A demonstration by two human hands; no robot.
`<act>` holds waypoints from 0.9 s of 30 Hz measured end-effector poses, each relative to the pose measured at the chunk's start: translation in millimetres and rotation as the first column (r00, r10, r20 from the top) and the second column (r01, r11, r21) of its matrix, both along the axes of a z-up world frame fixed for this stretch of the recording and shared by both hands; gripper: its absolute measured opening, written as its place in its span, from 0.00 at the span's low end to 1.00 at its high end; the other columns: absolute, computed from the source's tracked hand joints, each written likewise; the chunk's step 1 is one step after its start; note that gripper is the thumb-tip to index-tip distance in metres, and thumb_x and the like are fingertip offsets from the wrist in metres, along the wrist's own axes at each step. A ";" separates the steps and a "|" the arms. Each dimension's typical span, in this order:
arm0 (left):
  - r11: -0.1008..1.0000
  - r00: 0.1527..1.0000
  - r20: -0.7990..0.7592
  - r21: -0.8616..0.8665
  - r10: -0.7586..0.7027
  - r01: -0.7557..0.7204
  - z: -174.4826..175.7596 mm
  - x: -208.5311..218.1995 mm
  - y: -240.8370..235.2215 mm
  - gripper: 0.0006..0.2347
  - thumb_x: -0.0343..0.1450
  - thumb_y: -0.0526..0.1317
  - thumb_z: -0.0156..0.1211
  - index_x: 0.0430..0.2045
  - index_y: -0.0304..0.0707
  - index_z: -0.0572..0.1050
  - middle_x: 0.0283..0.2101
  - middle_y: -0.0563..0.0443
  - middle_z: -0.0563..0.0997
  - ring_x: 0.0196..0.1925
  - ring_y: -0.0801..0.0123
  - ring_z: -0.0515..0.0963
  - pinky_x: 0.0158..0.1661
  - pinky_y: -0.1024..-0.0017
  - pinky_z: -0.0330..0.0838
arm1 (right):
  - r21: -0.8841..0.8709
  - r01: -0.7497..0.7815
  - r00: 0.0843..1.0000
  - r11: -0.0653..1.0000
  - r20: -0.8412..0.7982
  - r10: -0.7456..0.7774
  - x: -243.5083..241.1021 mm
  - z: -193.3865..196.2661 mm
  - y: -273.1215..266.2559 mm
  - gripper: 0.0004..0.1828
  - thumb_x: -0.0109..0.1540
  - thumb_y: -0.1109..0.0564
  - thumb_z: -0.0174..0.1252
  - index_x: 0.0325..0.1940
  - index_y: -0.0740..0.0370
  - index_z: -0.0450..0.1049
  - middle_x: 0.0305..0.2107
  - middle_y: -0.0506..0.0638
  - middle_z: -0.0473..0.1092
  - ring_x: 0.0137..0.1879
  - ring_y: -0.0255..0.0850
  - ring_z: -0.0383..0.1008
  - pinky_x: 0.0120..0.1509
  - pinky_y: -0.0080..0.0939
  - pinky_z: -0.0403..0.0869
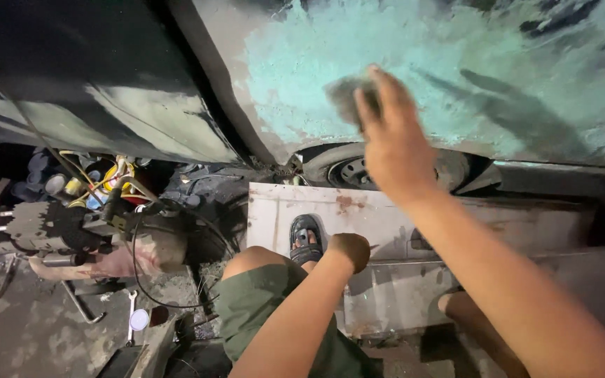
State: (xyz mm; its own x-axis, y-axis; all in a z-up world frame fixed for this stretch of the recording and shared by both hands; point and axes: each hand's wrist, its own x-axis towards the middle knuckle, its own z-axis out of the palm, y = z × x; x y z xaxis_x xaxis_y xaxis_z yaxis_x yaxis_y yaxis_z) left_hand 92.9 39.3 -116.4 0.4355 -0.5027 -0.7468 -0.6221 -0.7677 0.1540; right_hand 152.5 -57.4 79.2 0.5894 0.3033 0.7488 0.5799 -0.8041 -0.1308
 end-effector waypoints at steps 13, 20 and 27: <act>0.997 0.994 0.083 -0.014 -0.077 0.079 -1.3 -14.7 8.5 0.16 0.74 0.33 0.48 0.55 0.32 0.78 0.53 0.43 0.83 0.54 0.57 0.82 0.56 0.56 0.76 | -0.485 0.264 0.942 0.833 -0.054 -0.330 29.6 -136.8 23.2 0.24 0.67 0.61 0.57 0.69 0.61 0.68 0.74 0.51 0.54 0.77 0.48 0.53 0.74 0.49 0.55; 0.853 0.891 -0.045 -0.269 0.452 -0.447 123.4 21.2 65.1 0.22 0.80 0.43 0.31 0.59 0.33 0.73 0.59 0.37 0.78 0.65 0.44 0.75 0.58 0.34 0.67 | -0.568 0.143 0.698 0.810 -0.523 -0.490 -29.6 -223.0 -29.8 0.16 0.67 0.48 0.51 0.57 0.44 0.78 0.68 0.34 0.65 0.76 0.44 0.59 0.74 0.56 0.62; -0.364 -0.065 -0.665 -0.322 0.744 -0.874 66.7 122.6 83.9 0.14 0.81 0.41 0.42 0.54 0.31 0.71 0.73 0.41 0.63 0.39 0.80 0.83 0.19 0.80 0.62 | -0.316 0.022 0.559 0.948 -0.782 -0.274 -178.5 -371.3 -154.6 0.34 0.61 0.66 0.51 0.73 0.53 0.62 0.65 0.58 0.65 0.68 0.55 0.69 0.69 0.55 0.70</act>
State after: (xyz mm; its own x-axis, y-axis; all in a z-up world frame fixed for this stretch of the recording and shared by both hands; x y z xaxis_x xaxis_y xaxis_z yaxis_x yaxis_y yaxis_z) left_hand 215.5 123.1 -49.7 0.7705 0.0883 -0.6313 0.6375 -0.0974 0.7643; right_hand -26.0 -212.0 -292.1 0.9569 0.2455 -0.1553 0.1980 -0.9424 -0.2696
